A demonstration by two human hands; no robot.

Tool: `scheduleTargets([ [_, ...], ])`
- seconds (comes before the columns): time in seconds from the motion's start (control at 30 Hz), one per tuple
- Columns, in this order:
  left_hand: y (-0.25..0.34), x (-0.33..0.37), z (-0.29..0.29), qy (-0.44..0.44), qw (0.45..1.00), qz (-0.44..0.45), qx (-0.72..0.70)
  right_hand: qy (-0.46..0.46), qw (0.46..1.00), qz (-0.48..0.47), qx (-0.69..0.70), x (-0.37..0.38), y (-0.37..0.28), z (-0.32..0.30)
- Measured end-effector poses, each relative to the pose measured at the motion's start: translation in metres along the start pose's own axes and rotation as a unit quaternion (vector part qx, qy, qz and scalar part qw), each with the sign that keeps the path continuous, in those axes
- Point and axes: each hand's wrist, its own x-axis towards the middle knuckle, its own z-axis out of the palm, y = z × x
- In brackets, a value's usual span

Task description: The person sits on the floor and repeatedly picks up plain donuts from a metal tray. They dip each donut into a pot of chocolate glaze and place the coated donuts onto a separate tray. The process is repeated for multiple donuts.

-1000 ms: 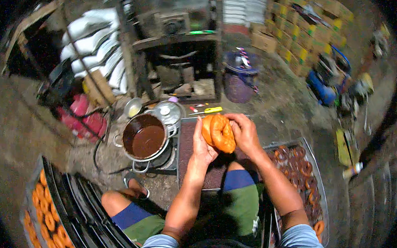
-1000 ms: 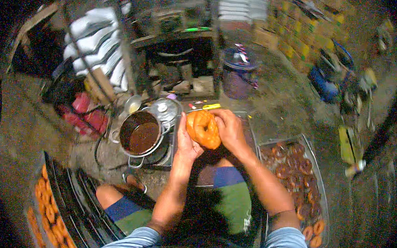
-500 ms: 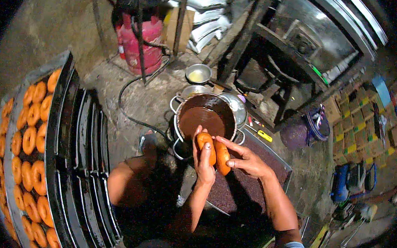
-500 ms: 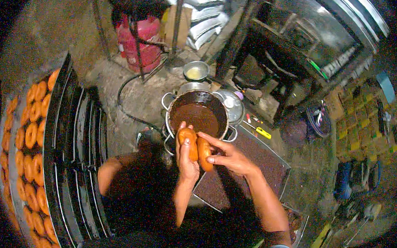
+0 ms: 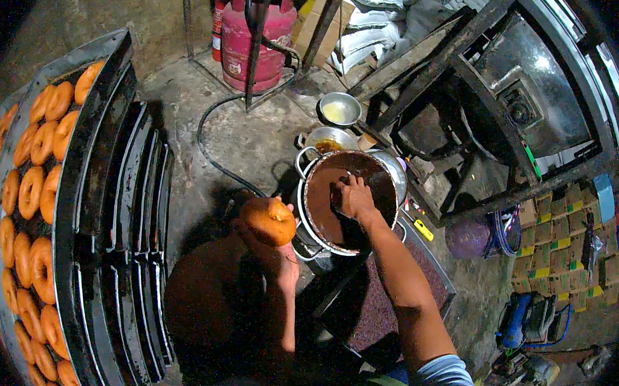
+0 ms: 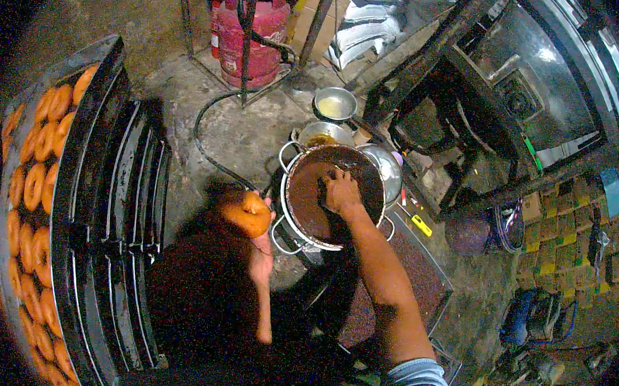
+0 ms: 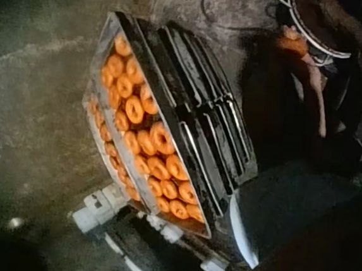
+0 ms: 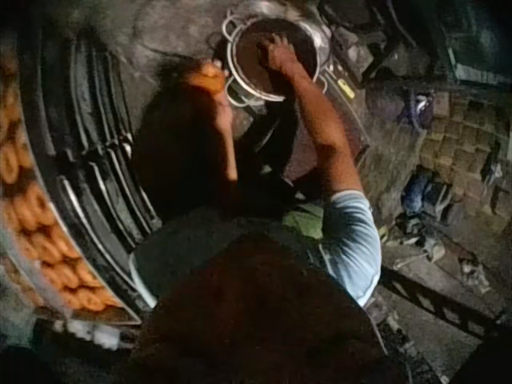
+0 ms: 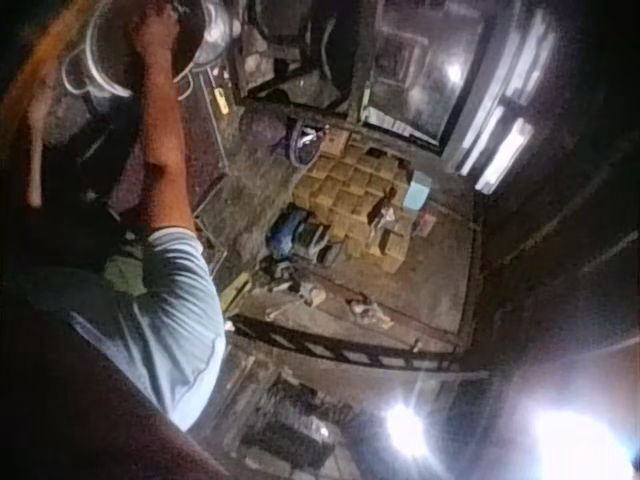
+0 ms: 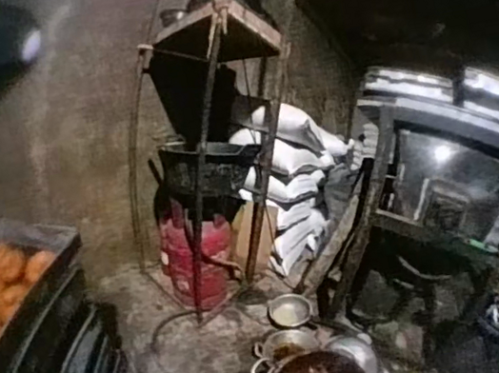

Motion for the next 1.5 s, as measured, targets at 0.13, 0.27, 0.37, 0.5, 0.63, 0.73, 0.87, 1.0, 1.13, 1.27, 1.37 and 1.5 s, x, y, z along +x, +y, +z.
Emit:
scheduleTargets([
  [0.13,0.005,-0.007,-0.002,0.011,0.999,0.038,0.007,0.04,0.998,-0.005,0.037,-0.007,0.011,0.007],
  [0.27,0.003,-0.002,-0.001,0.005,0.997,0.076,0.018,0.039,0.999,-0.018,0.025,-0.019,0.007,-0.003],
  [0.37,0.009,-0.002,0.002,0.003,0.994,0.107,0.024,0.107,0.992,-0.015,0.065,-0.028,-0.007,-0.013],
  [0.5,0.02,-0.006,0.006,-0.004,0.989,0.14,0.042,-0.203,0.86,-0.055,0.465,-0.034,-0.025,-0.023],
  [0.63,0.02,-0.011,0.008,-0.027,0.983,0.168,0.064,-0.184,0.533,0.133,0.815,-0.055,-0.018,-0.036],
  [0.73,0.006,-0.018,0.016,-0.051,0.988,0.119,0.087,-0.17,0.334,-0.049,0.926,-0.097,0.0,-0.059],
  [0.87,-0.038,-0.063,0.037,-0.139,0.979,-0.126,0.079,0.054,0.484,-0.111,0.866,-0.189,0.004,-0.098],
  [1.0,-0.093,-0.117,0.065,-0.191,0.937,-0.233,0.174,0.306,0.856,-0.008,0.418,-0.283,-0.006,-0.123],
  [1.13,-0.12,-0.171,0.07,-0.294,0.884,-0.286,0.225,0.437,0.853,0.01,0.285,-0.329,0.007,-0.141],
  [1.27,-0.135,-0.188,0.076,-0.343,0.872,-0.296,0.186,0.511,0.764,0.181,0.351,-0.358,0.012,-0.137],
  [1.37,-0.148,-0.192,0.078,-0.375,0.863,-0.194,0.278,0.49,0.815,0.058,0.304,-0.379,0.013,-0.127],
  [1.5,-0.163,-0.207,0.072,-0.427,0.777,-0.355,0.297,0.544,0.752,0.186,0.322,-0.394,0.028,-0.126],
])
